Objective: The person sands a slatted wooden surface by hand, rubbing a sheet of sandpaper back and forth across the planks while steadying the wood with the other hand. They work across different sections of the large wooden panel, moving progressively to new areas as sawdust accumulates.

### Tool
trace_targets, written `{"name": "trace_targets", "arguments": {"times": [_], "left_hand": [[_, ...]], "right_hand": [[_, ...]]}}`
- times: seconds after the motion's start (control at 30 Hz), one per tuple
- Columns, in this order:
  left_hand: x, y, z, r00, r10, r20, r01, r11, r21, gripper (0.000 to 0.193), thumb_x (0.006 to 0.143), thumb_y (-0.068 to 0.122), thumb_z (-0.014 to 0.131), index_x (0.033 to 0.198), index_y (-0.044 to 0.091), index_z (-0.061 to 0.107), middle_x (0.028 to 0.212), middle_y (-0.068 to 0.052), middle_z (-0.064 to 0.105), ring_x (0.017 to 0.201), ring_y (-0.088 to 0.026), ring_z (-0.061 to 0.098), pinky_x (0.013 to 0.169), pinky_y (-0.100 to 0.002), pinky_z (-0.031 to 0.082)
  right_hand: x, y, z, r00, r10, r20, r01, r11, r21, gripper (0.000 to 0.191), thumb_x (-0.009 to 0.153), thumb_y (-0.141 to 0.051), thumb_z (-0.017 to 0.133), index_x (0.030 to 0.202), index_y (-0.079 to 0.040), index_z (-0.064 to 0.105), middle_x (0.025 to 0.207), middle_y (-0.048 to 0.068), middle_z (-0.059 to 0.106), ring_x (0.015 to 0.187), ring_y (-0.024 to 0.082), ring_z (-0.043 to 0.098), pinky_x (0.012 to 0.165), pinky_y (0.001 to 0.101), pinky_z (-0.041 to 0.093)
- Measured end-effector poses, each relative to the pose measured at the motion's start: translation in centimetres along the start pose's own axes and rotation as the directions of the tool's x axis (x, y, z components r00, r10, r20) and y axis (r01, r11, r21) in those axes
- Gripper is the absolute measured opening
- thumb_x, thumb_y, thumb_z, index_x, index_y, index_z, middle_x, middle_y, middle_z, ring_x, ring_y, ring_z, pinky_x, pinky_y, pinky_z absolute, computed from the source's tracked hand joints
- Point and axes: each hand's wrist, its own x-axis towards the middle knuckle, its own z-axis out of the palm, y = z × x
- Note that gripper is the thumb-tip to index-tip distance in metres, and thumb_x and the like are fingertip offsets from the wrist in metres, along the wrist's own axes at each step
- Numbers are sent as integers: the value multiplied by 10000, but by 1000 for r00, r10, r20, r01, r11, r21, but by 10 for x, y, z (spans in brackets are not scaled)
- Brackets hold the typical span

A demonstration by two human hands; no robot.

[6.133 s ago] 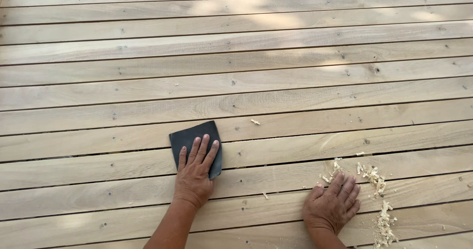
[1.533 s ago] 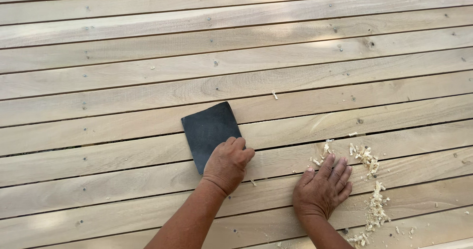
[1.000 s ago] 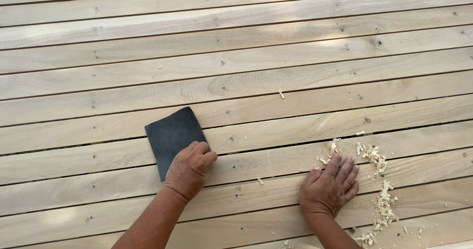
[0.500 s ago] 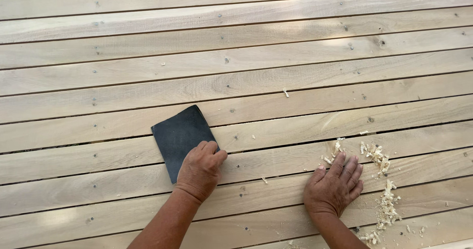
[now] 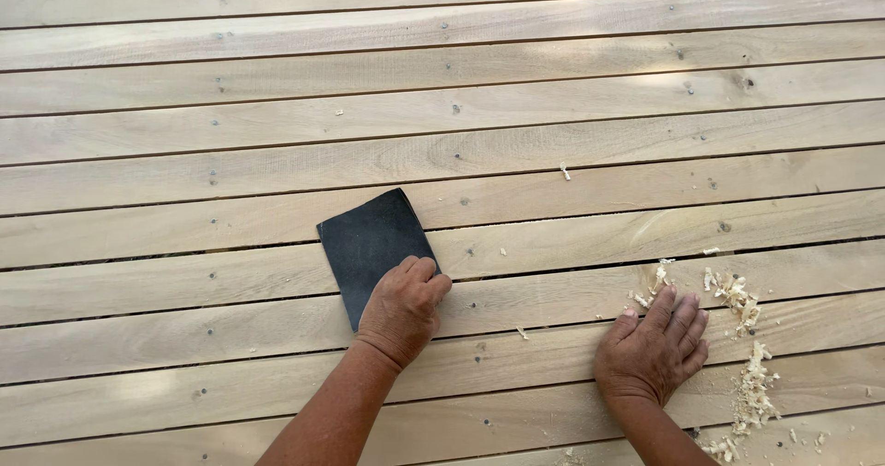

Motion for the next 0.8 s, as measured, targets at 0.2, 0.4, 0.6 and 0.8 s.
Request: {"name": "trace_targets", "arguments": {"times": [0.2,0.4,0.6,0.8], "left_hand": [[42,57,23,996,13,90,-11,999,-32,160,764,-59,656,754,99,640,809,-40,575,797,-191,571,722,-333,541],[39,57,11,998,62,16,-62,998,16,142,753,-29,676,795,103,644,832,-51,567,800,-212,574,723,-359,538],[18,27,16,999,12,48,-14,999,34,157,743,-27,681,824,107,668,812,-45,563,793,-210,583,703,-350,546],[101,134,68,990,40,138,-29,997,-75,121,773,-15,652,782,103,672,852,-50,597,841,-215,601,755,-366,548]], "right_hand": [[2,3,3,1000,-1,-7,1,1000,-21,728,982,-351,443,1606,-2,307,1663,307,217,1549,456,144,1200,623,84],[4,3,-2,999,34,33,-33,999,-9,722,969,-357,440,1602,-37,305,1669,273,216,1565,415,144,1214,614,81],[8,8,-3,1000,14,9,-15,1000,11,726,974,-360,436,1602,-22,295,1673,276,201,1561,421,140,1210,615,71],[12,14,2,998,59,28,-60,997,38,719,983,-388,431,1608,-68,279,1696,228,178,1572,376,101,1227,577,54]]}}
